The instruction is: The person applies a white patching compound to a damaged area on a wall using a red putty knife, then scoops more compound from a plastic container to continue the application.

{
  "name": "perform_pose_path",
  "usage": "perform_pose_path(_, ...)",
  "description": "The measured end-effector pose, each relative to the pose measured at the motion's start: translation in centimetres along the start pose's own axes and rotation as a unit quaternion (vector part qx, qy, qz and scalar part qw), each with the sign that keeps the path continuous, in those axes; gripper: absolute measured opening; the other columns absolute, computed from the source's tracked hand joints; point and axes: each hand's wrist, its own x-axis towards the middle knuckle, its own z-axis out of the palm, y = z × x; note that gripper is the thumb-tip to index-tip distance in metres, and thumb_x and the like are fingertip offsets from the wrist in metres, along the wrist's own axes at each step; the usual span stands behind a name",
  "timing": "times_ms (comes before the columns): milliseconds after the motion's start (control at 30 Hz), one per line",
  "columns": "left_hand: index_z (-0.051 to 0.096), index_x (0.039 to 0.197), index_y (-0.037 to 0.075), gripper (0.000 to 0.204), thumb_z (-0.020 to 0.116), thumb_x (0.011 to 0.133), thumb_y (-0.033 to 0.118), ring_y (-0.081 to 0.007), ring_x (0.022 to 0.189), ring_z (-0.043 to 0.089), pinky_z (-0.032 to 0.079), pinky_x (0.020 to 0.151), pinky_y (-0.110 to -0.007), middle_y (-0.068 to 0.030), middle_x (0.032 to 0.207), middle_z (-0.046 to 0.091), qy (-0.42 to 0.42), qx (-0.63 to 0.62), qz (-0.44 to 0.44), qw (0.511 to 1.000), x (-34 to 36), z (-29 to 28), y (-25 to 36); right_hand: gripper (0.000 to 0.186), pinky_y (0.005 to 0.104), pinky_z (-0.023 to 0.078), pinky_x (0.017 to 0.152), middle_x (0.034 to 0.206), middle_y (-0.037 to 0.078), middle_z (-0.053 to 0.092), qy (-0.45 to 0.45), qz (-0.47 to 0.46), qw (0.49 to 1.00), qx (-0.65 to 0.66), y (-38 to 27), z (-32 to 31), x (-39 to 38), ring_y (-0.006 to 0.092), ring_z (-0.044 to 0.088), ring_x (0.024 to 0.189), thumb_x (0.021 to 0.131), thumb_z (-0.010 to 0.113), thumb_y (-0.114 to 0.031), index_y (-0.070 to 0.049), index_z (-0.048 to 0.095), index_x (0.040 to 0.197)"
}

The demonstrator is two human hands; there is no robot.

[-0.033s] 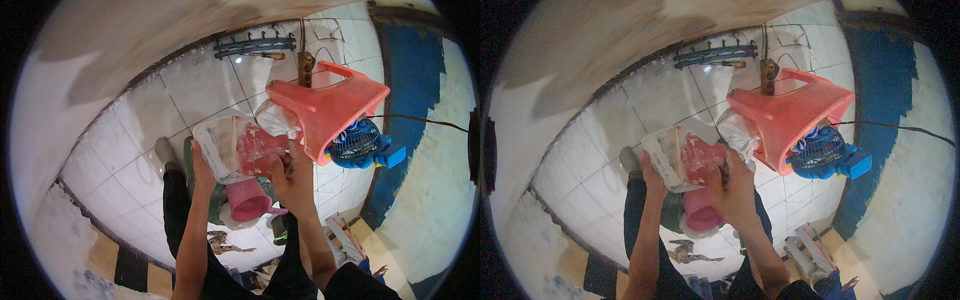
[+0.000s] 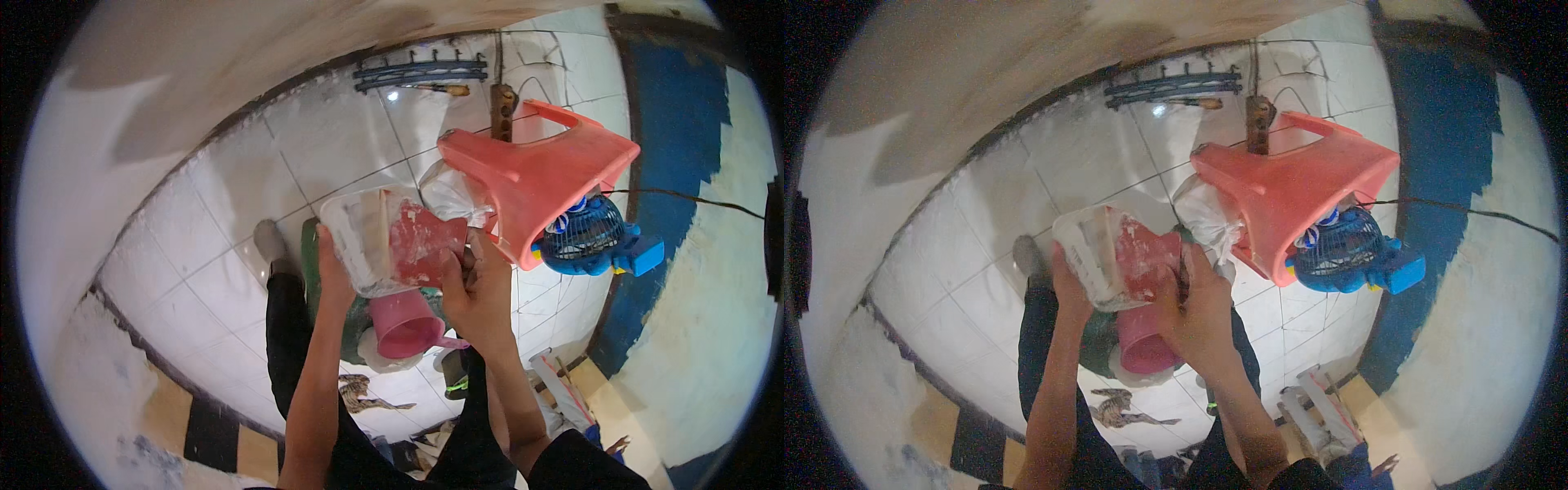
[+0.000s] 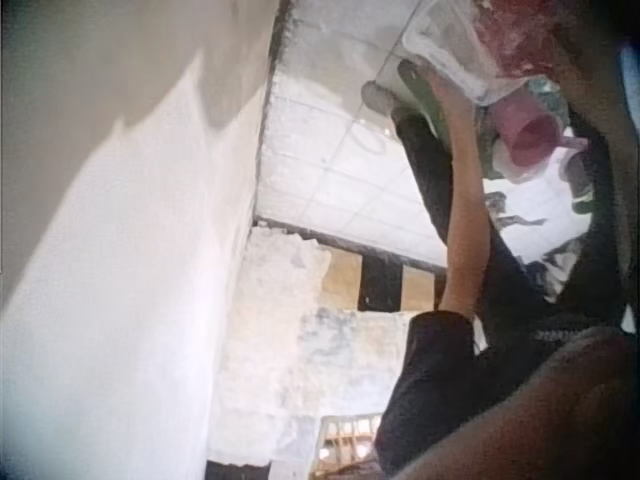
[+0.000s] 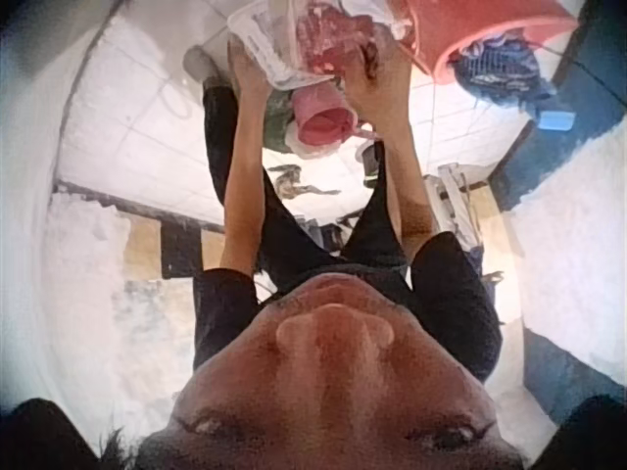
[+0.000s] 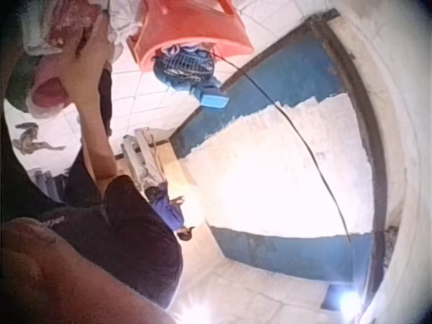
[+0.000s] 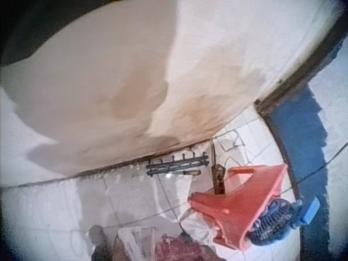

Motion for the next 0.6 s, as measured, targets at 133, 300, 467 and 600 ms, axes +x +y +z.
perform_pose_path(133, 0.041, 0.143, 0.005, 0.074, 0.040, 0.097, 0.063, -0.0250, 0.120, 0.056, 0.045, 0.103, -0.039, -0.0119, 0.136, 0.054, 0.007, 0.022, -0.002, 1.000, -0.5, 1.2, 0.1, 0.008, 0.0437, 0.044, 0.049, 0.065, 0.024, 0.058, 0.010, -0.058, 0.988, -0.145, -1.7, 0.1, 0.2, 0.0443, 0.061, 0.059, 0.090, 0.056, -0.003, 0.001, 0.050, 0.091)
perform_pose_path(300, 0.043, 0.142, 0.007, 0.071, 0.041, 0.097, 0.062, -0.0235, 0.121, 0.054, 0.046, 0.102, -0.039, -0.0107, 0.136, 0.053, -0.035, -0.047, 0.004, 0.998, -0.5, 0.9, 0.5, 0.004, 0.0377, 0.044, 0.051, 0.067, 0.020, 0.059, -0.036, -0.046, 0.973, -0.225, -2.0, 1.8, -0.3, 0.0316, 0.062, 0.058, 0.088, 0.056, 0.000, 0.002, 0.053, 0.090)
perform_pose_path(467, 0.045, 0.140, 0.007, 0.072, 0.039, 0.097, 0.064, -0.0249, 0.120, 0.055, 0.045, 0.102, -0.040, -0.0102, 0.132, 0.056, -0.017, 0.017, 0.026, 0.999, -0.9, 1.4, -0.1, 0.002, 0.0358, 0.041, 0.052, 0.068, 0.020, 0.058, -0.024, -0.057, 0.977, -0.203, 0.6, 4.3, -0.7, 0.0292, 0.055, 0.054, 0.086, 0.055, 0.003, 0.003, 0.054, 0.088)
perform_pose_path(600, 0.046, 0.139, 0.007, 0.076, 0.038, 0.095, 0.068, -0.0257, 0.119, 0.055, 0.044, 0.103, -0.041, -0.0105, 0.130, 0.056, -0.036, 0.039, 0.028, 0.998, -0.6, 0.7, -0.4, 0.010, 0.0450, 0.045, 0.055, 0.067, 0.023, 0.060, -0.021, -0.068, 0.983, -0.171, 2.1, 4.6, -0.2, 0.0381, 0.061, 0.063, 0.086, 0.055, 0.001, 0.002, 0.056, 0.096)
